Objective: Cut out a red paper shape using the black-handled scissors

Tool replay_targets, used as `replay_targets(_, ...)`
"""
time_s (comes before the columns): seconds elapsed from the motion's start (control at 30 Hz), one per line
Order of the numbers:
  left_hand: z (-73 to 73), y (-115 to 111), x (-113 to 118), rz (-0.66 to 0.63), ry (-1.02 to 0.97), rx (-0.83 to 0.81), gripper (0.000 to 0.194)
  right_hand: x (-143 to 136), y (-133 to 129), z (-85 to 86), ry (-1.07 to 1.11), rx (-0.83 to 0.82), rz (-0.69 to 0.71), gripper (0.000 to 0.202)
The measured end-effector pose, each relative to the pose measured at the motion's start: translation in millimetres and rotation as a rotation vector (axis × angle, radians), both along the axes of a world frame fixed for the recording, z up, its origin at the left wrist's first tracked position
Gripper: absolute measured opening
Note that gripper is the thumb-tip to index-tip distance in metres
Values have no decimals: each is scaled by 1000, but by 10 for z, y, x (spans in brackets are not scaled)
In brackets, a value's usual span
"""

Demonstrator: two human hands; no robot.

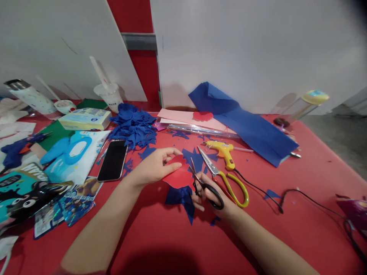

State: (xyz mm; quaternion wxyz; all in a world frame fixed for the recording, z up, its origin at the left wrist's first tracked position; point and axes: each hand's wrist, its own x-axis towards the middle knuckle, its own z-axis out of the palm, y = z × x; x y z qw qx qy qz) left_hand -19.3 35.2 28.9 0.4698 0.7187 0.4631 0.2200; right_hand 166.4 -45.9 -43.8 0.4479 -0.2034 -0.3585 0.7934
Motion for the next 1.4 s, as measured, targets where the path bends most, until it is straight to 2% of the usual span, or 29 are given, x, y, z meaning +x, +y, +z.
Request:
replay_targets(0.13, 34, -14, 6, -63, 33, 44, 30, 2, -3, 13, 22, -19, 37, 34)
replay_targets(0.47, 68, -44, 20, -108, 84, 93, 29, -3, -8, 52, 11, -30, 28, 35)
replay_targets(0.83, 67, -49, 20, -100, 60, 93, 29, -13, -20, 80, -27, -68, -6, 39)
replay_targets(1.17, 73, -55, 27, -110, 75, 96, 28, -17, -14, 46, 25, -47, 16, 36)
replay_targets(1.4, 102, -66, 22, -115, 80, 85, 31, -13, -16, 68, -39, -70, -13, 39)
